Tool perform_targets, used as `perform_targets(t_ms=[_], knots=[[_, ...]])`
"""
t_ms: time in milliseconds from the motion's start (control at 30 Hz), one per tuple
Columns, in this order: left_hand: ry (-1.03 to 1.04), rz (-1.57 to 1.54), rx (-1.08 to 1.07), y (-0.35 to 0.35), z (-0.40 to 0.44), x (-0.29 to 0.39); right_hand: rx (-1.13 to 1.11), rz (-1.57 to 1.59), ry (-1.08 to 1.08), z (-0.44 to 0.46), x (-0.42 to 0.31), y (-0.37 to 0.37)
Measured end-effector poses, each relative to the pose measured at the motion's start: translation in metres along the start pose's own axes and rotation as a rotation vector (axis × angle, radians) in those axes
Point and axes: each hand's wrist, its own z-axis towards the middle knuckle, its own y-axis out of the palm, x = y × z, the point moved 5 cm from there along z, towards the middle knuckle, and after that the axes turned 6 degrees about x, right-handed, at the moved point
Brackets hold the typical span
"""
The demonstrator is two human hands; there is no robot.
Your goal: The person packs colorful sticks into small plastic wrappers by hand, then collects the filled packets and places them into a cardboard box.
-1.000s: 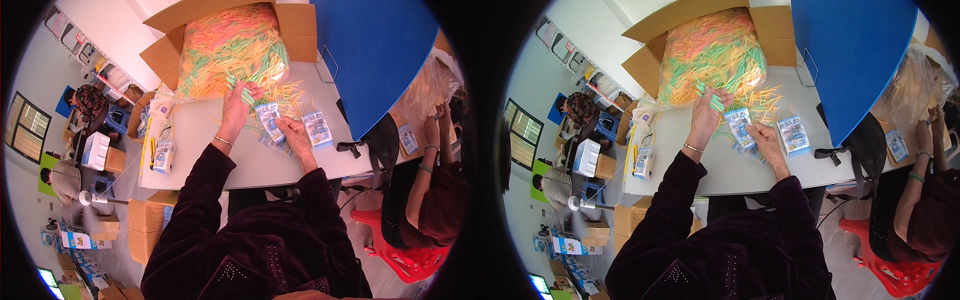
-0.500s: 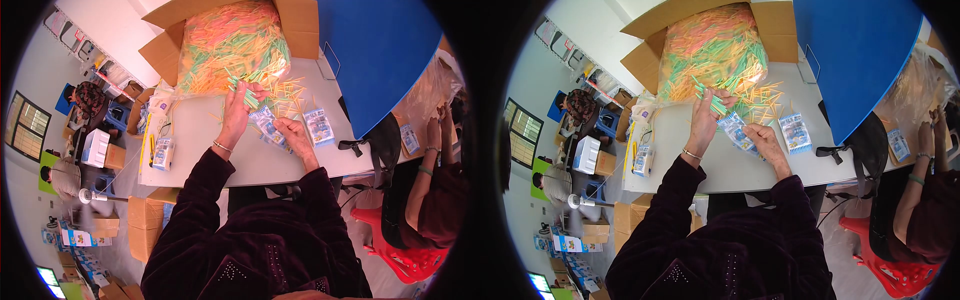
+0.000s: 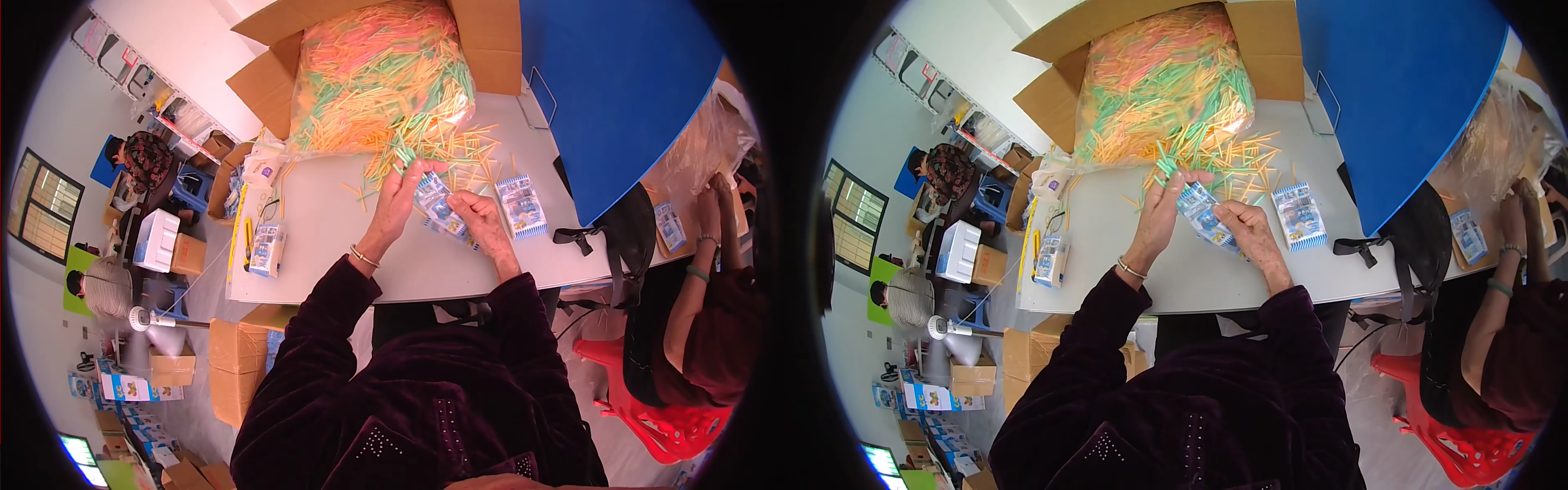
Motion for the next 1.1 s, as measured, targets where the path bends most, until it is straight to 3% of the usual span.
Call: perform_targets(t_ms=[233,367,567,633,767,967,1100], knots=[[-0.168,0.02,-0.091,-0.006,0.001,-0.013,0.046,-0.023,-0.049,0.005,0.004,0.001],[-0.164,0.009,-0.144,-0.01,0.011,-0.02,0.082,-0.061,-0.065,0.011,0.008,0.0],[-0.076,-0.038,-0.125,-0.019,0.032,-0.019,0.181,-0.031,-0.127,0.018,0.007,-0.003],[0.016,0.134,-0.151,-0.021,0.038,-0.017,0.204,-0.033,-0.129,0.019,0.009,-0.006],[-0.07,0.273,-0.218,-0.018,0.034,-0.025,0.227,-0.026,-0.158,0.021,0.013,-0.01],[0.245,0.365,-0.108,-0.005,0.026,0.002,0.21,0.062,-0.113,0.018,0.01,-0.006],[0.191,0.405,-0.274,-0.007,0.032,-0.007,0.204,0.163,-0.048,0.017,0.012,-0.006]])
